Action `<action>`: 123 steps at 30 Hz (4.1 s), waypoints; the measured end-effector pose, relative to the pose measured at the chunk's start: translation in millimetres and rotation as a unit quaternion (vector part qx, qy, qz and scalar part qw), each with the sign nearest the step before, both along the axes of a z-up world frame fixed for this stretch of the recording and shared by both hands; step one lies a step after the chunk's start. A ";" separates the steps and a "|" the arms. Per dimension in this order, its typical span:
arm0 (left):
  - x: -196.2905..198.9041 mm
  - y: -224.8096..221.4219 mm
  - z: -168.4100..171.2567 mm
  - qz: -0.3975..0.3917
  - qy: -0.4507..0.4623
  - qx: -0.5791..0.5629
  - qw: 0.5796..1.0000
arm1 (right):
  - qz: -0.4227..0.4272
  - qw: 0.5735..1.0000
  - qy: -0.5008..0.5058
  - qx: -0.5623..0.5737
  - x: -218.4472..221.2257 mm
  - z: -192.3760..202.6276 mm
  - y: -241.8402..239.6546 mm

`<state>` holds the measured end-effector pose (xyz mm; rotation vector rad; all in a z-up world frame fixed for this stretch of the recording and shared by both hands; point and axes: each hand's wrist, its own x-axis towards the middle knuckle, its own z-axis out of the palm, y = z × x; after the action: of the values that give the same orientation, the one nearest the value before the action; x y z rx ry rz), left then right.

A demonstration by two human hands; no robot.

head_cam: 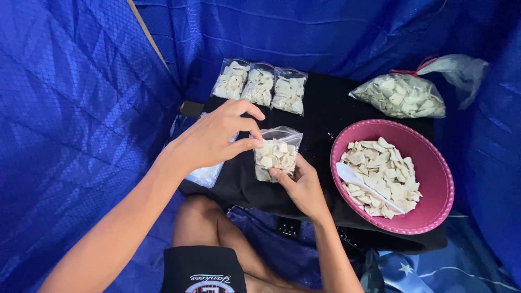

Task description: A person is manually packing small white food items from a bowl into plastic bags using a spoon.

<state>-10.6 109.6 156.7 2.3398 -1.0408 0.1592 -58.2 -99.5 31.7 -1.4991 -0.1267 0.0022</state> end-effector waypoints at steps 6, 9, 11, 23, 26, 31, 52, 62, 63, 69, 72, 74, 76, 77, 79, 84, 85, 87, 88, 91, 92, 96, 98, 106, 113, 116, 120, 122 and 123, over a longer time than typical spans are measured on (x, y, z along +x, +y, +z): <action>17.2 -21.5 -25.0 0.005 -0.113 0.037 0.993 | -0.004 1.000 -0.010 -0.003 -0.8 -4.6 -1.5; 20.1 -41.1 -35.5 0.001 -0.164 0.066 0.984 | -0.011 0.999 -0.035 -0.038 -1.5 -11.4 -1.4; 26.3 -44.6 -40.2 -0.018 -0.148 0.063 0.987 | -0.013 0.999 -0.030 -0.036 -1.8 -8.4 -2.7; 26.4 -44.1 -31.2 -0.001 -0.113 -0.022 0.993 | -0.014 0.999 -0.040 -0.027 1.6 -11.9 -6.2; 25.2 -38.0 -55.1 0.061 -0.054 -0.167 0.983 | -0.020 0.999 -0.036 -0.003 0.8 -9.3 -6.6; 3.5 -50.3 -119.5 0.118 0.217 -0.323 0.914 | -0.025 1.000 -0.013 0.003 9.8 -37.0 -13.5; -1.1 -17.1 -105.7 0.129 0.440 -0.190 0.868 | -0.065 0.997 -0.045 -0.027 15.1 -47.8 -10.2; -0.7 -11.8 -109.0 0.098 0.466 -0.212 0.853 | -0.056 0.989 -0.076 -0.111 5.9 -24.3 -3.5; -1.5 -12.0 -107.3 0.105 0.468 -0.214 0.851 | -0.061 0.989 -0.074 -0.114 5.6 -28.3 -5.3; 7.8 -19.9 -122.2 0.114 0.473 -0.298 0.821 | -0.149 0.956 -0.146 -0.208 -19.2 -10.1 -5.0; 14.6 -36.5 -128.3 0.103 0.467 -0.307 0.823 | -0.197 0.887 -0.239 -0.343 -54.8 31.4 -20.3; 17.9 -50.0 -129.2 0.088 0.469 -0.304 0.824 | -0.246 0.851 -0.266 -0.381 -60.1 46.3 -56.0; 17.4 -67.6 -132.9 0.067 0.471 -0.302 0.826 | -0.297 0.806 -0.291 -0.421 -63.6 55.7 -97.4; 15.7 -76.6 -135.3 0.058 0.476 -0.318 0.818 | -0.271 0.785 -0.245 -0.500 -63.2 58.3 -120.4; 12.6 -91.8 -141.2 0.035 0.482 -0.332 0.810 | -0.256 0.751 -0.192 -0.578 -62.6 60.7 -151.9; 14.0 -106.9 -154.8 0.015 0.476 -0.365 0.800 | -0.016 0.739 0.187 -0.647 -38.4 50.0 -176.2; 12.2 -105.1 -155.2 0.008 0.481 -0.362 0.798 | -0.023 0.737 0.195 -0.646 -35.0 48.7 -177.4; 13.0 -103.9 -152.8 0.011 0.478 -0.387 0.789 | -0.017 0.705 0.202 -0.680 -24.5 49.8 -183.0; 12.4 -104.7 -151.5 0.004 0.482 -0.386 0.786 | -0.021 0.702 0.209 -0.681 -22.6 51.8 -187.0; 12.3 -105.0 -150.1 0.004 0.481 -0.401 0.780 | 0.002 0.706 0.183 -0.684 -18.0 59.2 -190.1; 13.0 -105.4 -150.6 0.000 0.478 -0.402 0.781 | 0.007 0.714 0.185 -0.675 -17.7 60.9 -186.8; 13.4 -103.9 -151.1 -0.013 0.465 -0.416 0.782 | -0.003 0.725 0.136 -0.676 -4.7 48.7 -188.8; 13.0 -104.0 -150.3 -0.016 0.464 -0.414 0.783 | -0.021 0.697 0.126 -0.706 -10.6 80.4 -192.3; 13.6 -104.4 -152.0 -0.015 0.464 -0.415 0.783 | -0.083 0.529 0.085 -0.841 -7.0 63.2 -242.8; 12.2 -104.8 -153.6 -0.004 0.441 -0.398 0.805 | -0.028 0.598 0.154 -0.786 -26.1 115.4 -207.2; 11.4 -107.6 -151.9 -0.005 0.450 -0.410 0.793 | -0.038 0.480 0.178 -0.858 -28.9 98.8 -218.1; 8.3 -107.4 -151.5 -0.004 0.446 -0.417 0.792 | 0.031 0.520 0.248 -0.817 -25.1 77.0 -187.4; 8.3 -105.7 -153.2 -0.001 0.445 -0.414 0.794 | 0.040 0.589 0.257 -0.765 -22.5 71.9 -174.6; 8.6 -104.6 -153.4 0.002 0.445 -0.411 0.795 | 0.048 0.652 0.266 -0.708 -20.6 70.0 -167.9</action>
<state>-2.0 5.0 3.2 1.3201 -0.3420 -0.3950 -78.8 -267.5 101.7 -2.9915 0.3897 0.8056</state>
